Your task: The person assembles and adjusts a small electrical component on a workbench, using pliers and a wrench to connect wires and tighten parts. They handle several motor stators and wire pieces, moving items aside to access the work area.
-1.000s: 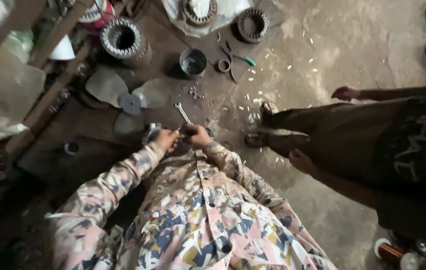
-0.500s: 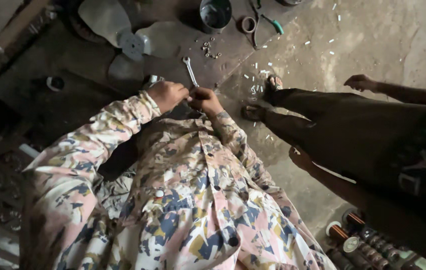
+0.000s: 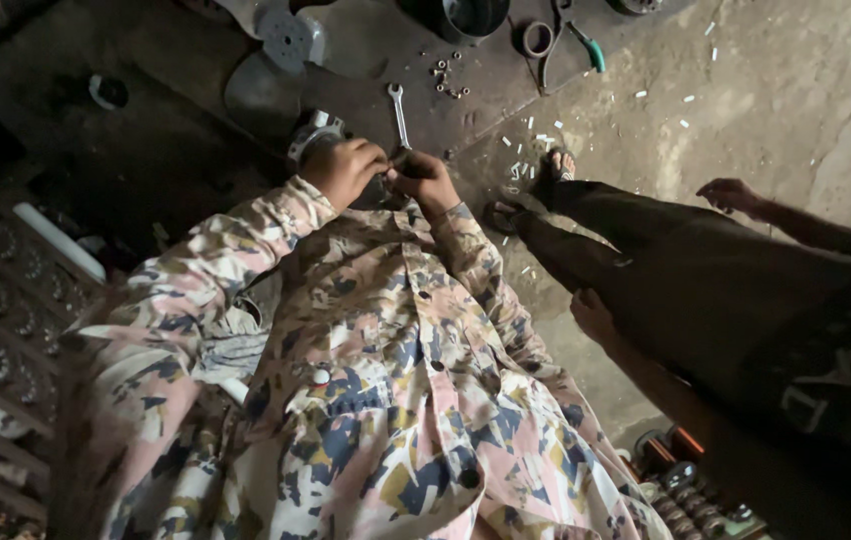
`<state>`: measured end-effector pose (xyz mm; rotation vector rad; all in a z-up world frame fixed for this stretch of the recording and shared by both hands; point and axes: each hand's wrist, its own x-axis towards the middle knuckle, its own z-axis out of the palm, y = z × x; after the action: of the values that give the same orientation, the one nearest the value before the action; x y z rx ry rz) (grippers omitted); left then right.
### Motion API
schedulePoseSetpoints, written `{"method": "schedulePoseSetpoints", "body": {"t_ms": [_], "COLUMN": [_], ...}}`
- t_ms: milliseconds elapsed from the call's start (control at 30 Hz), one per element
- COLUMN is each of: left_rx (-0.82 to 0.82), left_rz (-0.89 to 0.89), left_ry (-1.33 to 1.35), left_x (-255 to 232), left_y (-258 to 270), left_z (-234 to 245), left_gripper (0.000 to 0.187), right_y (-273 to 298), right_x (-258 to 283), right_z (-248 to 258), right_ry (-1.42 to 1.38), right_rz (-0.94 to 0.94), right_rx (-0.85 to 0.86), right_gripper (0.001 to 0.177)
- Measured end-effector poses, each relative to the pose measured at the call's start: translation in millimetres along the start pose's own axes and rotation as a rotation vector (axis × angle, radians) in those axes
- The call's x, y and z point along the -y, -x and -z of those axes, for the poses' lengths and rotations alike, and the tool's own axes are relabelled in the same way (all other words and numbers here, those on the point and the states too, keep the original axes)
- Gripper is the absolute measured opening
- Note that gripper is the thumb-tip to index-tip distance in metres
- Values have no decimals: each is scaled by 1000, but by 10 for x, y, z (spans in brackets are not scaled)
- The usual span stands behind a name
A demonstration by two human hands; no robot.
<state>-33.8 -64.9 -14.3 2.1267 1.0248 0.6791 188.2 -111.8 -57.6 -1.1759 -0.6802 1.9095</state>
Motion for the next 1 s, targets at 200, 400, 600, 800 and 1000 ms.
{"method": "schedulePoseSetpoints", "body": {"t_ms": [200, 400, 600, 800, 1000], "left_rx": [32, -278, -511, -558, -528], "left_rz": [943, 437, 542, 383, 412], "left_ry": [520, 351, 447, 77, -4], "left_x": [-292, -548, -771, -1011, -958], "left_y": [-116, 430, 372, 199, 149], "left_z": [-179, -219, -607, -501, -526], "left_gripper": [23, 26, 17, 21, 12], "right_y": [-33, -188, -330, -223, -189], "right_x": [59, -20, 23, 180, 18], "right_z": [34, 103, 33, -56, 3], "right_ry": [14, -249, -403, -478, -553], "right_rz": [11, -129, -180, -238, -243], "right_rx": [46, -24, -15, 152, 204], "right_gripper": [11, 15, 12, 11, 12]}}
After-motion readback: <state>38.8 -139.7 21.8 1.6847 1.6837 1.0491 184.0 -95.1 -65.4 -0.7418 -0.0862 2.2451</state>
